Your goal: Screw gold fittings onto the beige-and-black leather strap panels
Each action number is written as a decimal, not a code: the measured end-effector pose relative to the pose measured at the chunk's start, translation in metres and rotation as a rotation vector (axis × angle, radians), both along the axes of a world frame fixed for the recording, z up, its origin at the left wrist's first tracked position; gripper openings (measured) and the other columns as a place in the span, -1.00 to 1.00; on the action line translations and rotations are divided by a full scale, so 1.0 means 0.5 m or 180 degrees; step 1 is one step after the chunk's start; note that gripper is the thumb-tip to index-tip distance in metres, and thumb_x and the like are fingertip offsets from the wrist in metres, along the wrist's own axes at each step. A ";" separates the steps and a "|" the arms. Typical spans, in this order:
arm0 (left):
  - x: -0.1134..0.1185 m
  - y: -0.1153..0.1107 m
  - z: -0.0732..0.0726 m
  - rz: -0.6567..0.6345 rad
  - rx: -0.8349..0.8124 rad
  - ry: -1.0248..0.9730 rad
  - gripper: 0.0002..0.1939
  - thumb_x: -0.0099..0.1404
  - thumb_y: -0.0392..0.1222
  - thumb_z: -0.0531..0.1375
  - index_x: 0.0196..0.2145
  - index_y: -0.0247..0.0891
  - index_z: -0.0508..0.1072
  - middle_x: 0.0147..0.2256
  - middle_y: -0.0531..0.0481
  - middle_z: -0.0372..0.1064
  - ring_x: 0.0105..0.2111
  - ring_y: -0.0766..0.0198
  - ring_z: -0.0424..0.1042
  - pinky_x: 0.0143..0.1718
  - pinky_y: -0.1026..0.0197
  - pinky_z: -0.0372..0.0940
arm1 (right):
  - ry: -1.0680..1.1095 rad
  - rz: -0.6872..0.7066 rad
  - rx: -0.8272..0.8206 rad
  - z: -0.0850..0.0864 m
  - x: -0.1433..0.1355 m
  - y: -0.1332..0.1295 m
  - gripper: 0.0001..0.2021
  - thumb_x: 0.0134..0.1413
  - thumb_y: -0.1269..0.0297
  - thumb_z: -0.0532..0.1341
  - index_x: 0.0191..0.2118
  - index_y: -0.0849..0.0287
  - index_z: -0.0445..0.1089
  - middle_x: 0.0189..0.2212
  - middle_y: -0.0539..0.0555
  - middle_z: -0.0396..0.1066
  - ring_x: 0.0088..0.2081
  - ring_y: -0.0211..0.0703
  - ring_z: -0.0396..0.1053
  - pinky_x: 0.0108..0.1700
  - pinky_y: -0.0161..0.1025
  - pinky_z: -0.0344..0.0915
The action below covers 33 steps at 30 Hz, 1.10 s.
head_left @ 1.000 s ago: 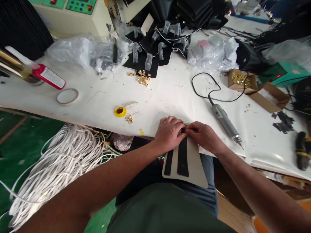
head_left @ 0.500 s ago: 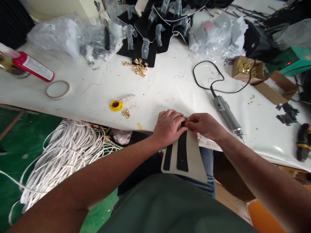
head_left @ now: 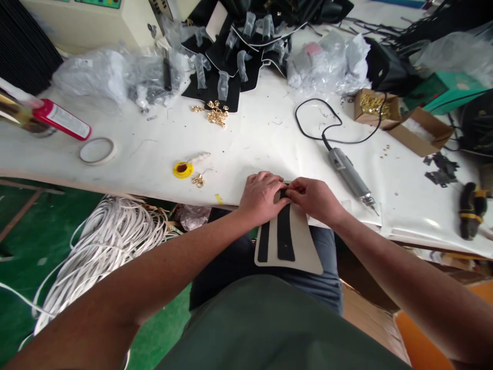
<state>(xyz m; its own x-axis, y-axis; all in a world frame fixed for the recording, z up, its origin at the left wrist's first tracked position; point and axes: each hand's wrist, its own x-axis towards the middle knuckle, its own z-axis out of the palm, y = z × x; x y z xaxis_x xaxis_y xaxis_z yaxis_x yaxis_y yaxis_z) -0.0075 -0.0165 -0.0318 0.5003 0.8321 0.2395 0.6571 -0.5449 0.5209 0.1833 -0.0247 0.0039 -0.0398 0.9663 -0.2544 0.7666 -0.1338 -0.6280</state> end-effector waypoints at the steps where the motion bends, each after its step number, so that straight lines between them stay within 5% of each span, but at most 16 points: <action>1: 0.000 0.000 0.000 -0.0002 0.0000 0.0013 -0.71 0.37 0.03 0.33 -0.03 -0.12 0.58 0.10 -0.04 0.54 0.20 -0.03 0.34 0.18 -0.15 0.22 | -0.0012 -0.0005 0.0024 0.001 -0.001 -0.001 -0.86 0.10 0.19 0.29 -0.33 0.12 0.56 -0.44 -0.01 0.52 -0.41 -0.19 0.34 -0.33 -0.24 0.17; 10: 0.003 0.000 0.002 0.0043 -0.0021 0.0042 -0.75 0.32 -0.02 0.38 -0.07 -0.09 0.59 0.09 -0.03 0.55 0.17 -0.01 0.37 0.17 -0.16 0.24 | 0.0683 0.0191 -0.0196 -0.002 0.017 0.002 -0.68 0.22 0.01 0.24 -0.40 0.14 0.52 -0.56 -0.05 0.38 -0.47 -0.23 0.27 -0.40 -0.24 0.15; 13: 0.002 -0.001 0.002 0.0064 0.0016 -0.0006 -0.74 0.31 -0.03 0.39 -0.08 -0.10 0.58 0.09 -0.02 0.55 0.17 -0.01 0.37 0.15 -0.16 0.25 | 0.0722 0.0139 -0.0004 0.006 0.038 0.001 -0.63 0.27 -0.06 0.20 -0.29 0.14 0.56 -0.49 0.00 0.46 -0.43 -0.17 0.37 -0.36 -0.22 0.26; 18: 0.000 0.000 -0.002 0.0127 -0.0002 -0.0117 -0.76 0.28 -0.08 0.42 -0.10 -0.08 0.58 0.06 0.00 0.56 0.15 0.00 0.39 0.16 -0.15 0.25 | -0.0956 -0.0716 0.1289 0.019 0.152 0.013 -0.56 0.16 -0.07 0.28 0.03 0.10 0.57 -0.02 0.20 0.54 -0.06 0.12 0.49 -0.07 -0.03 0.40; 22: 0.001 0.003 -0.003 0.0130 -0.0020 -0.0162 -0.76 0.26 -0.10 0.42 -0.11 -0.08 0.58 0.05 0.02 0.57 0.16 0.02 0.39 0.18 -0.15 0.24 | -0.2009 -0.0863 0.0625 0.003 0.250 0.027 -0.28 0.10 -0.26 0.24 0.24 0.13 0.44 0.11 0.31 0.46 0.03 0.30 0.45 -0.12 0.05 0.40; 25: 0.001 0.002 -0.001 0.0138 -0.0044 -0.0168 -0.76 0.26 -0.09 0.43 -0.12 -0.08 0.58 0.04 0.03 0.57 0.16 0.02 0.39 0.19 -0.15 0.24 | -0.2019 -0.0724 0.0301 -0.008 0.282 0.032 -0.35 0.16 -0.24 0.17 0.15 0.15 0.50 0.04 0.32 0.50 -0.04 0.30 0.48 -0.17 0.05 0.37; 28: 0.002 0.000 0.001 0.0139 -0.0050 -0.0164 -0.77 0.27 -0.08 0.43 -0.13 -0.08 0.57 0.05 0.04 0.57 0.16 0.03 0.38 0.19 -0.14 0.23 | -0.1121 -0.1007 0.0336 0.005 0.282 0.029 -0.55 0.14 -0.14 0.22 -0.11 0.13 0.58 -0.25 0.25 0.55 -0.19 0.19 0.49 -0.21 0.01 0.37; 33: 0.005 0.001 0.001 0.0133 -0.0062 -0.0131 -0.77 0.28 -0.06 0.42 -0.14 -0.11 0.57 0.05 0.03 0.57 0.15 0.02 0.39 0.16 -0.14 0.23 | 0.2717 -0.1496 0.0617 0.060 0.196 0.008 -0.68 0.11 -0.04 0.21 -0.19 0.07 0.52 -0.25 0.12 0.51 -0.31 -0.07 0.45 -0.27 -0.09 0.47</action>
<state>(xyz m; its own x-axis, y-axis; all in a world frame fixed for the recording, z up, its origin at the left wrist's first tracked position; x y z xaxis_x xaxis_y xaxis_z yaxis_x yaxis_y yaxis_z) -0.0053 -0.0161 -0.0314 0.4551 0.8567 0.2427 0.6567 -0.5070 0.5582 0.2812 -0.0206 0.0341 0.2617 0.9526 -0.1550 -0.0574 -0.1449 -0.9878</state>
